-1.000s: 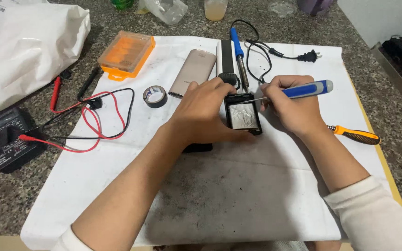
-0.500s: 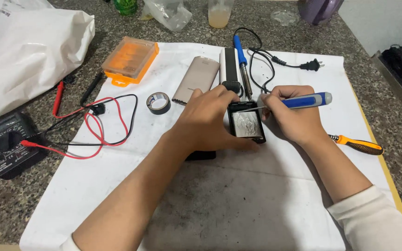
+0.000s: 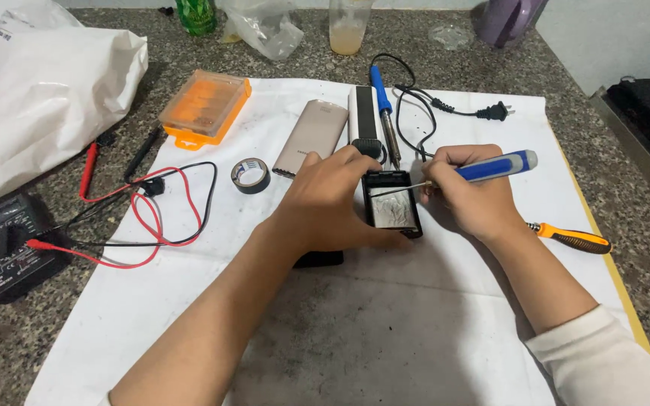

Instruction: Using a screwdriver to pry and scrape internal components of a disassembled mobile phone on a repair bench.

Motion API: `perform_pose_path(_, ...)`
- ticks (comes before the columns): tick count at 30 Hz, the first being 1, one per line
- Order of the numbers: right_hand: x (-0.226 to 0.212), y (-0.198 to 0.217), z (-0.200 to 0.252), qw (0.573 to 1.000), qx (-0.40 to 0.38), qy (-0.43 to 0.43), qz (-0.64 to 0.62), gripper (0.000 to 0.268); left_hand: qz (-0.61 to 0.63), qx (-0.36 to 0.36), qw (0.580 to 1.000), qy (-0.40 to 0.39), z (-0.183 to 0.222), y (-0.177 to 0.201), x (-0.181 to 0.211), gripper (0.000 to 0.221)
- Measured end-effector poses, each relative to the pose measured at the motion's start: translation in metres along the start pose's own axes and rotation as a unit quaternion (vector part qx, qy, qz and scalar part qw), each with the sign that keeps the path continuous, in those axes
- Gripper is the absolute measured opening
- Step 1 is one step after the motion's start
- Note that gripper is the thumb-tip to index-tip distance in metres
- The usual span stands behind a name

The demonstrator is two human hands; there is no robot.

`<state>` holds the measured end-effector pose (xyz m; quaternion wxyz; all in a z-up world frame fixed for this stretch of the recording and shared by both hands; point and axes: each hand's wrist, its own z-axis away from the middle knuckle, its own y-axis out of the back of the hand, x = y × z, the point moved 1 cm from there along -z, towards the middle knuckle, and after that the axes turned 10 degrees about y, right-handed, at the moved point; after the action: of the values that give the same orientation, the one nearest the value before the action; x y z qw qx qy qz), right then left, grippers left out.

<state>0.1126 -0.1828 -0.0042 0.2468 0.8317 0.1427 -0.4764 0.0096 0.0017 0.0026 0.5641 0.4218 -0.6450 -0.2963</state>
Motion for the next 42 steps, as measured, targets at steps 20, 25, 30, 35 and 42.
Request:
perform_pose_path(20, -0.0032, -0.0009, -0.0010, 0.997, 0.000, -0.025, 0.069, 0.037, -0.020, -0.031, 0.999, 0.038, -0.0021, 0.0031, 0.0043, 0.089)
perform_pose_path(25, -0.0016, 0.0008, -0.0014, 0.997, -0.007, -0.004, 0.075, 0.039, -0.014, -0.046, 0.998, 0.041, -0.0020, 0.0069, 0.0072, 0.086)
perform_pose_path(30, -0.0026, 0.0023, 0.0003, 0.996, -0.009, -0.008, 0.093, 0.037, -0.033, -0.035, 0.998, 0.038, -0.0043, 0.0020, 0.0050, 0.092)
perform_pose_path(35, -0.0036, 0.0004, 0.0021, 0.997, -0.002, -0.011, 0.072, 0.037, -0.035, -0.048, 0.997, 0.046, -0.0033, 0.0064, 0.0088, 0.089)
perform_pose_path(42, -0.0037, -0.0009, 0.0005, 0.999, 0.007, -0.017, 0.049, 0.036, -0.032, -0.037, 0.998, 0.030, -0.0041, 0.0046, 0.0063, 0.087)
